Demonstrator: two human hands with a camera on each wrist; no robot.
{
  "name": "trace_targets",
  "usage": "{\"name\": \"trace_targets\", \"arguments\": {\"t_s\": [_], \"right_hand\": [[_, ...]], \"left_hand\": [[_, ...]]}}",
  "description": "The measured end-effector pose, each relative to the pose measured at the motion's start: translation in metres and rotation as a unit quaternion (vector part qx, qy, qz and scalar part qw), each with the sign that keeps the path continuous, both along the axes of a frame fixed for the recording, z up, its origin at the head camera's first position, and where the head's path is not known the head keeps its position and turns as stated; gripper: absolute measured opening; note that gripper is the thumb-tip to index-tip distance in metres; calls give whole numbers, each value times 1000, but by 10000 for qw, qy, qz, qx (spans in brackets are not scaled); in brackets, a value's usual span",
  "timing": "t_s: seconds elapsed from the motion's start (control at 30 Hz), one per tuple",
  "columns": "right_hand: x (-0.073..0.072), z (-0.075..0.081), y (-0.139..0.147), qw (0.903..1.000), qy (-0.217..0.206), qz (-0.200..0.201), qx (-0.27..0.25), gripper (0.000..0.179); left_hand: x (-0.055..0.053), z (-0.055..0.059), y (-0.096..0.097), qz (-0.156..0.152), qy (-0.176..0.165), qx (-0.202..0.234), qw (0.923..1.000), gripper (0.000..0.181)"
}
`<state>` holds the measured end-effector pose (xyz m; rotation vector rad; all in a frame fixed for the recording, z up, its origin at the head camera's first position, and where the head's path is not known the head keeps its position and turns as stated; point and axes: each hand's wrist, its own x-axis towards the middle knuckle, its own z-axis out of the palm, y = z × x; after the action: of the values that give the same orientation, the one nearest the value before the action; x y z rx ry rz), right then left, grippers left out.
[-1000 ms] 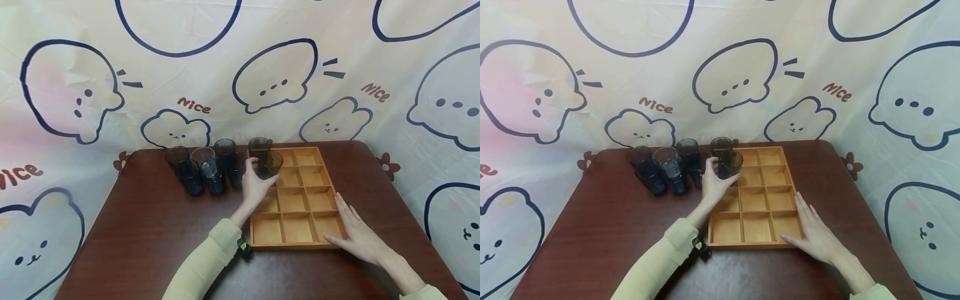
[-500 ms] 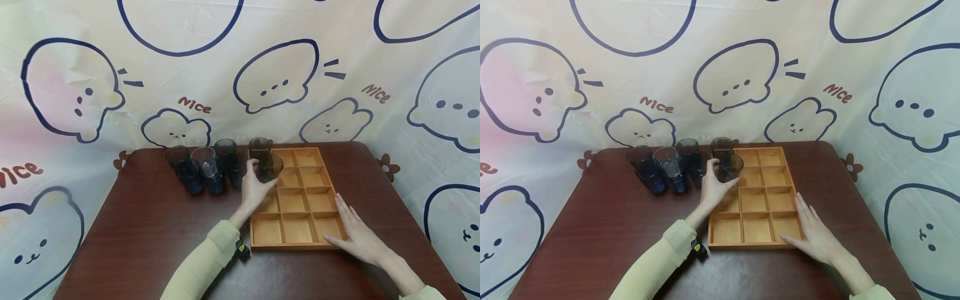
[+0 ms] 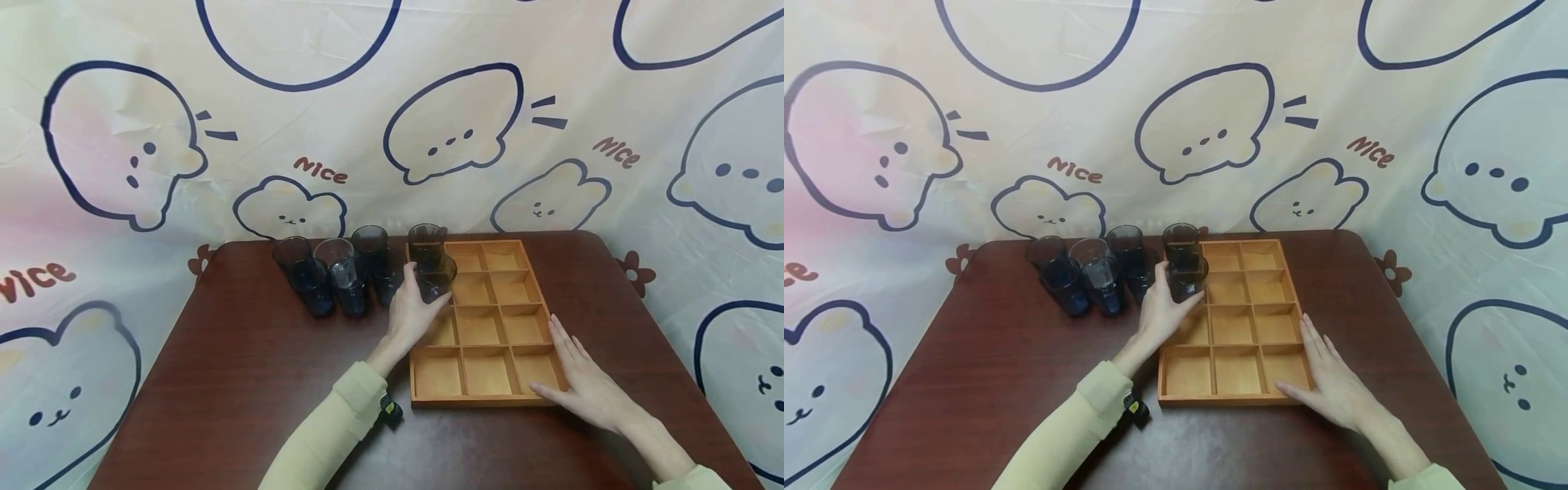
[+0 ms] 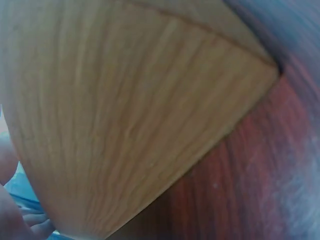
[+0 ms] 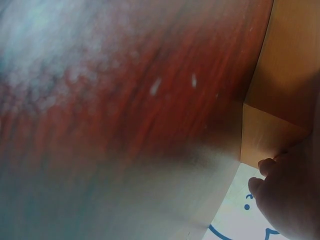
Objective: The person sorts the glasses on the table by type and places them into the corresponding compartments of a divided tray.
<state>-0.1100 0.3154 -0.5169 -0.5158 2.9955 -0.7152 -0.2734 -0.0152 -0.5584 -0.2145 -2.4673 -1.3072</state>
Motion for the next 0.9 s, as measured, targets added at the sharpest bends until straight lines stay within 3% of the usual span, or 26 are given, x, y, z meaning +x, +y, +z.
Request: {"name": "trace_targets", "arguments": {"t_s": [0.27, 0.33, 0.4, 0.5, 0.57, 0.7, 0.9], "right_hand": [[0, 1, 1, 10000, -26, -8, 87, 120], [0, 1, 1, 9999, 27, -5, 143, 119], [1, 0, 0, 9998, 109, -10, 170, 119], [1, 0, 0, 9997, 162, 3, 181, 118], [1, -1, 0, 9997, 172, -8, 195, 118], [1, 1, 0, 9996, 112, -42, 244, 119], [0, 4, 0, 9996, -3, -54, 268, 120]], "left_hand": [[2, 0, -7, 1, 19, -550, 9985, 95], [12, 14, -9, 25, -42, -840, 9965, 92], [26, 35, -12, -36, -157, -995, 9949, 89], [51, 71, -20, -197, -378, -1083, 9932, 80], [62, 85, -26, -350, -502, -1071, 9924, 75], [78, 96, -40, -564, -615, -1440, 9861, 68], [100, 97, -59, -754, -399, -2123, 9735, 64]]}}
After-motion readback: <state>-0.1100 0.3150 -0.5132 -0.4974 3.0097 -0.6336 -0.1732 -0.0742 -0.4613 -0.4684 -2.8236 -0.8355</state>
